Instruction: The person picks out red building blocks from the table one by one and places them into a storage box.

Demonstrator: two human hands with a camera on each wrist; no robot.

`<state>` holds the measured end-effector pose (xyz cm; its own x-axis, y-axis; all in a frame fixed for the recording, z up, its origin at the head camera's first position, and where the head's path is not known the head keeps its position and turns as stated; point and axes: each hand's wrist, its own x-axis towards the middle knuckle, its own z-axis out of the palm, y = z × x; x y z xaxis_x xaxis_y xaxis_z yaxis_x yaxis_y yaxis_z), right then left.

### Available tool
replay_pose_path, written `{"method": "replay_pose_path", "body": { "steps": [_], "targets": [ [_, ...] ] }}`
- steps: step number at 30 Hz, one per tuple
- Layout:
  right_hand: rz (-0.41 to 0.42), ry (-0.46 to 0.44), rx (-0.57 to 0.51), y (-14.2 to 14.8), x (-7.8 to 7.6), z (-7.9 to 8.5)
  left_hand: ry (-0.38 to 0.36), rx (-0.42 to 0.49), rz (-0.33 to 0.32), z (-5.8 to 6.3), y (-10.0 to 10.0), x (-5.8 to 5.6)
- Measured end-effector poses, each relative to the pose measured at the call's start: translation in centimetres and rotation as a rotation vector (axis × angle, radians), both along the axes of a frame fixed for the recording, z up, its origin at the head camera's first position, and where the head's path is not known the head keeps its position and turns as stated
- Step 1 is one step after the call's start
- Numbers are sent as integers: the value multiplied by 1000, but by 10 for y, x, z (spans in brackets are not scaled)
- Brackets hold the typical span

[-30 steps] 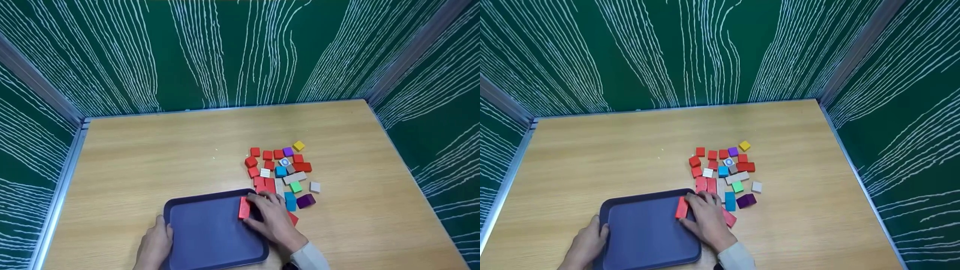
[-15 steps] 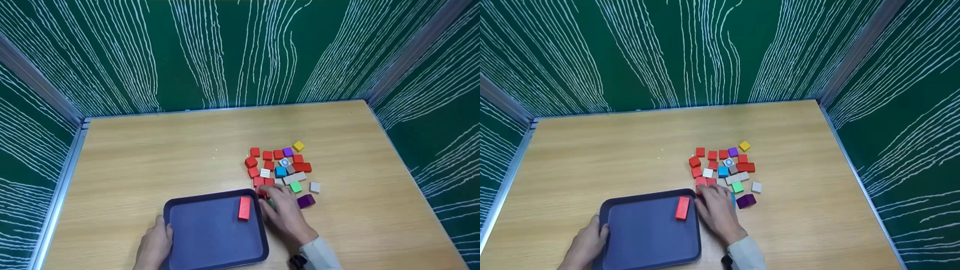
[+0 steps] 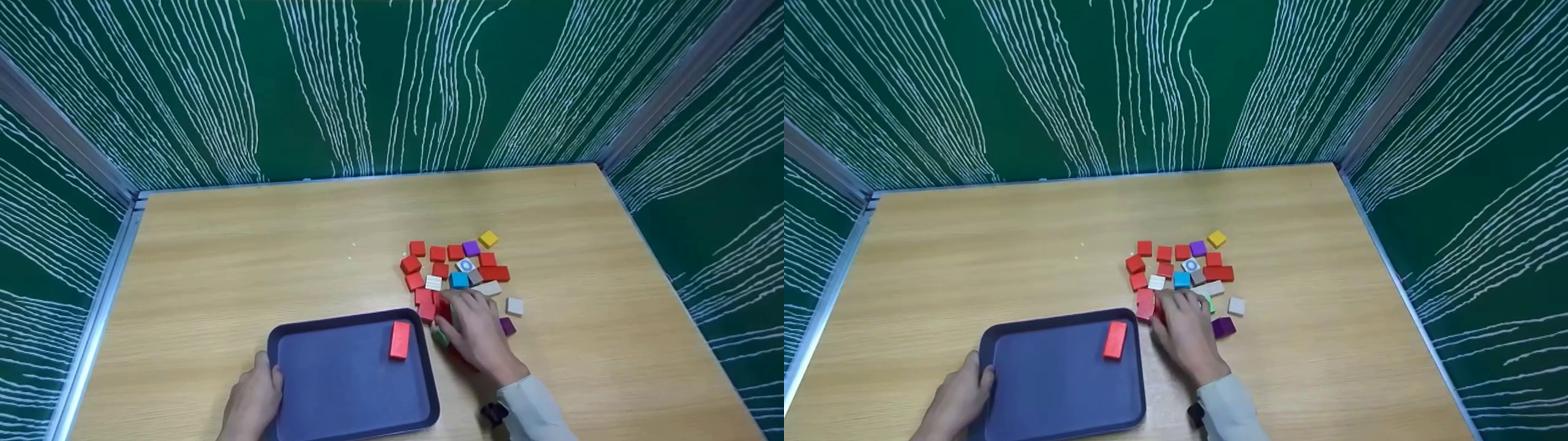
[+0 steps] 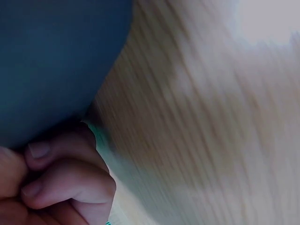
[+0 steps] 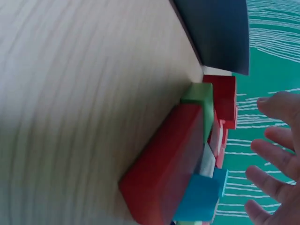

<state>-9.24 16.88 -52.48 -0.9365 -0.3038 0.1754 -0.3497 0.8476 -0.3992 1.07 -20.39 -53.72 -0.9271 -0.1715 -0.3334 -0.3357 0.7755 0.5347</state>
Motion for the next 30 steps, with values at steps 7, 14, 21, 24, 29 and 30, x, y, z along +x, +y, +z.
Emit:
{"method": "replay_pose_path", "body": {
  "steps": [7, 14, 21, 24, 29, 30],
  "targets": [
    [63, 39, 51, -4, -3, -14, -10, 43, 2, -2, 3, 1],
    [71, 42, 80, -5, -5, -19, -16, 51, 9, -1, 3, 1],
    [35, 1, 44, -4, -2, -10, -34, 57, 14, 0, 2, 0],
    [19, 11, 20, -2, 0, -2, -34, 43, 16, 0, 1, 0],
    [15, 49, 15, -2, 9, 10, -26, 28, 18, 1, 0, -1],
    [29, 65, 7, -3, 11, 12, -29, 30, 18, 1, 0, -1]
  ]
}}
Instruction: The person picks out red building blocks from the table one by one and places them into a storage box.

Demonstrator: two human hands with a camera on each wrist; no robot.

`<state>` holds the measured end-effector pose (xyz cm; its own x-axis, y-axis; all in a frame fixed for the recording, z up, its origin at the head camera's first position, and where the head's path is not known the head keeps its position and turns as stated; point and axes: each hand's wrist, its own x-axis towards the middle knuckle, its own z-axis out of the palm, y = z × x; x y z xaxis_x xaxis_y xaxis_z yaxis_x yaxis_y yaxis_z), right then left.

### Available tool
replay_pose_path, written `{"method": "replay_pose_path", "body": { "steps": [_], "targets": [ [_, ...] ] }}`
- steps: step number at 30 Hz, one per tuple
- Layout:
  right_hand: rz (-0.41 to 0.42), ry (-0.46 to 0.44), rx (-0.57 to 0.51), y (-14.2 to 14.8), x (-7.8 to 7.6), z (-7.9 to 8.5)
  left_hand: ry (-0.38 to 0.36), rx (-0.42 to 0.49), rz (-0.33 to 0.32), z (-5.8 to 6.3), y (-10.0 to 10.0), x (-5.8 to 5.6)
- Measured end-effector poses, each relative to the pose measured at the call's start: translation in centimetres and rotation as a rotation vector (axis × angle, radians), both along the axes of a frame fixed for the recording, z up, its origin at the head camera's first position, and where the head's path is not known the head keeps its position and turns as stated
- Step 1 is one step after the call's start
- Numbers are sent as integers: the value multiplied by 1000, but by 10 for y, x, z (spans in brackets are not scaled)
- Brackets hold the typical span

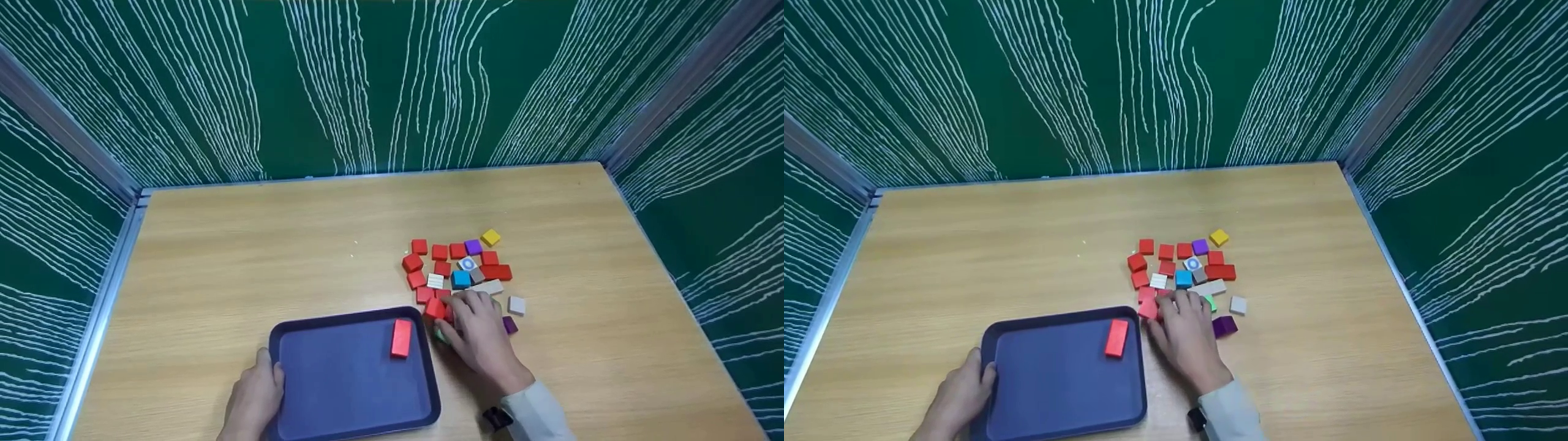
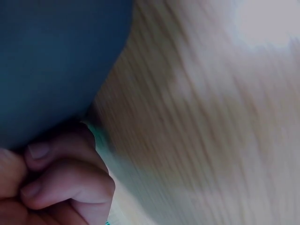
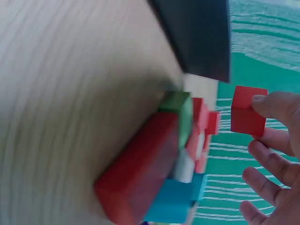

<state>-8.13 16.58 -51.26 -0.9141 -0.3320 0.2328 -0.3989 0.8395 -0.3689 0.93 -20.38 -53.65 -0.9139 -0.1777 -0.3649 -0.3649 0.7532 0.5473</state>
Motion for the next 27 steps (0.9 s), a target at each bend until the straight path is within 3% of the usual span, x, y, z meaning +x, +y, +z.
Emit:
{"method": "replay_pose_path", "body": {
  "steps": [6, 12, 20, 27],
  "targets": [
    [137, 70, -45, -8, 22, 8, -8, 11, -2, 1, 0, -1],
    [226, 15, -18, -19, 45, 12, -2, -2, -5, 1, -1, -2],
    [235, -103, 12, -22, 57, 2, 14, -22, -7, -1, -1, 0],
    [234, -129, 139, -22, 63, -10, 7, -4, -5, -2, 0, 1]
  ]
}}
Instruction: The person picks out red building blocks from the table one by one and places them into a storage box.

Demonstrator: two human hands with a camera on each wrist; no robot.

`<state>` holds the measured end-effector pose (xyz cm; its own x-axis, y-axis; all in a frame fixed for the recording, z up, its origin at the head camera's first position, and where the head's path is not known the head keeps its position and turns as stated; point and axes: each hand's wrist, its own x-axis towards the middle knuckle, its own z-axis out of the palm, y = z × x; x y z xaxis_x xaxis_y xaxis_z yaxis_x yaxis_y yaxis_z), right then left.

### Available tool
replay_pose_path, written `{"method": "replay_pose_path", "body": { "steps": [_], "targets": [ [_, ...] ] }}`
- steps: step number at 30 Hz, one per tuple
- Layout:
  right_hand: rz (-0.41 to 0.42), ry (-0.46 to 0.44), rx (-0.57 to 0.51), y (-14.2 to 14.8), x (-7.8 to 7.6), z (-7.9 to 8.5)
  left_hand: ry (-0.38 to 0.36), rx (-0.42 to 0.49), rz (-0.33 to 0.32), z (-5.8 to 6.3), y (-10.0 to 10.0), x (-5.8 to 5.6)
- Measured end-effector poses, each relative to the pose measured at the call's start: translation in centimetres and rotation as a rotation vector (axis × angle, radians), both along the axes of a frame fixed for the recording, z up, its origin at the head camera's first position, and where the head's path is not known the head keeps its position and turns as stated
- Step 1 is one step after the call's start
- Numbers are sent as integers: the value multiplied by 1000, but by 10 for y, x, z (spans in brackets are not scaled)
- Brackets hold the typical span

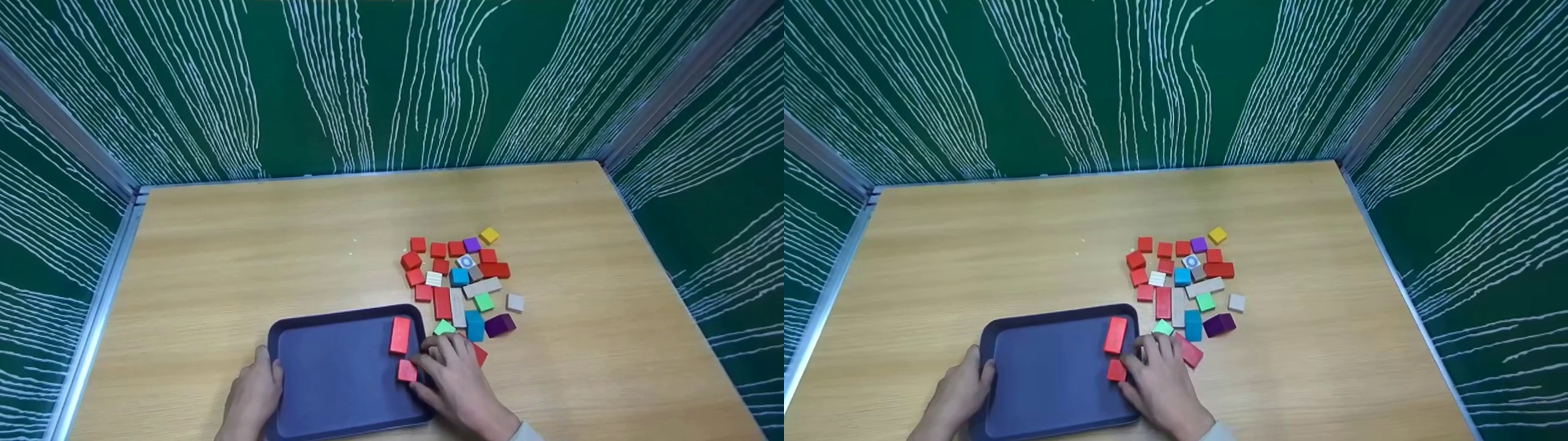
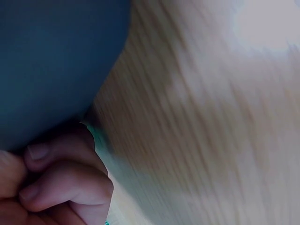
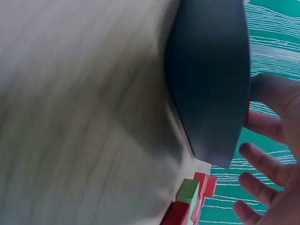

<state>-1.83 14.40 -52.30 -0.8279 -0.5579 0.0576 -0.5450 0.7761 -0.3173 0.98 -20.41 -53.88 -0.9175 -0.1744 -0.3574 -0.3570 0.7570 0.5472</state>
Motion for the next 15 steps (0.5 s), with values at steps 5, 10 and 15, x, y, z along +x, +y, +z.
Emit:
{"method": "replay_pose_path", "body": {
  "steps": [5, 10, 15],
  "targets": [
    [3, 10, 49, -1, 1, -5, -20, 24, 12, 1, 0, 1],
    [16, 47, 58, -2, 1, -6, -18, 29, 11, 1, 0, 1],
    [-19, 24, -31, 0, 0, -4, -19, 30, 12, 2, 0, 1]
  ]
}}
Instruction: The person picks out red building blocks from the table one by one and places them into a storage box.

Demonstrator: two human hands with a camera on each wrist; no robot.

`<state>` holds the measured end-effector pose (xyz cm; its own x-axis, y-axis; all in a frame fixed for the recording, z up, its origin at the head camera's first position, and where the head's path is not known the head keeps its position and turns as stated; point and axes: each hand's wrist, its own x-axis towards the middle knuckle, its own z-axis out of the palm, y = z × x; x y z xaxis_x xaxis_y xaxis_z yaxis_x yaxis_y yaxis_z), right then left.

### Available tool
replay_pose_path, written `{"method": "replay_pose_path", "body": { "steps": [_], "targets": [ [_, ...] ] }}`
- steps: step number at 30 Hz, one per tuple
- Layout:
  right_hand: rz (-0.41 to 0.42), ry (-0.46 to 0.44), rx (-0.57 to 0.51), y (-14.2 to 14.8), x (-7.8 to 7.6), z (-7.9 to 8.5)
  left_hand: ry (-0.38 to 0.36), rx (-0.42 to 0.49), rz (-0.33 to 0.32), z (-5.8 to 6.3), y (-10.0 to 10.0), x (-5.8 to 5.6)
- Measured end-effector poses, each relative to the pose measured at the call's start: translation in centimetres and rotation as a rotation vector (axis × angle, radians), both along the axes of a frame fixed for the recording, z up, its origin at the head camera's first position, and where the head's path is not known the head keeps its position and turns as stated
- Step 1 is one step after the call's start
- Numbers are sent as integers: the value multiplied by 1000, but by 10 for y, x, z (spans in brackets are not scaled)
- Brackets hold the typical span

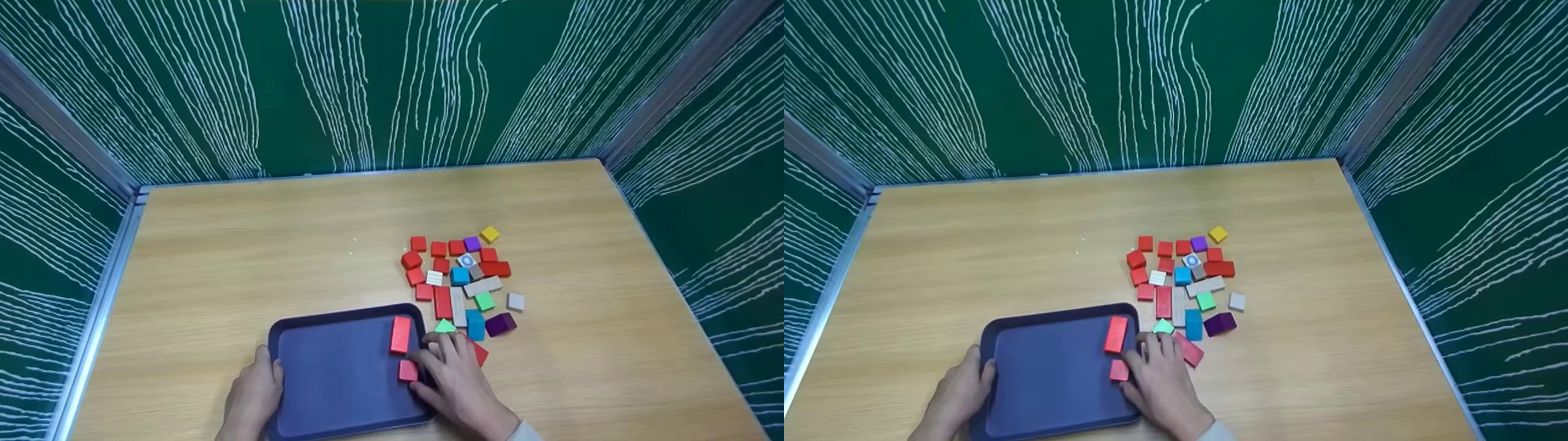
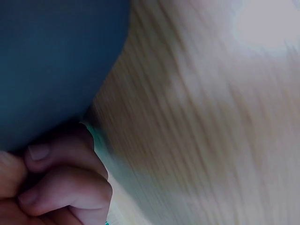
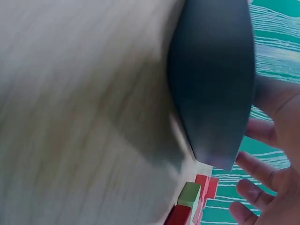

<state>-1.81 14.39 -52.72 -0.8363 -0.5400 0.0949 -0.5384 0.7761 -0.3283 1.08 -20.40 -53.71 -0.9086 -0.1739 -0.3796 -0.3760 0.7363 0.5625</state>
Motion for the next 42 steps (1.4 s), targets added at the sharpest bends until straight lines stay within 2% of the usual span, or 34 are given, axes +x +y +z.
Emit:
{"method": "replay_pose_path", "body": {
  "steps": [4, 7, 10, 15, 18, 23, 28, 31, 35, 42],
  "targets": [
    [-83, 17, -157, 9, -1, 1, 0, 2, -1, 0, 0, 0],
    [-154, 71, -205, 21, -3, -1, 0, 3, -2, 0, 0, 0],
    [-239, 80, -184, 34, -6, -3, -2, 0, -2, 0, 0, -1],
    [-382, 8, -112, 52, -8, -2, -8, -17, -12, -1, -1, -1],
    [-434, -24, -88, 58, -9, 0, -2, -27, -15, -1, -1, 0],
    [-461, -59, -17, 61, -9, -4, 15, -35, -14, 0, -1, 0],
    [-442, -114, 113, 60, -10, -11, 18, -27, -12, 0, 0, 1],
    [-425, -130, 153, 62, -10, -16, 7, -19, -8, 1, 0, 1],
    [-418, -137, 155, 62, -11, -18, -5, -14, -7, 1, 0, 1],
    [-435, -159, 106, 61, -11, -9, -9, -1, -1, 1, 0, 0]
  ]
}}
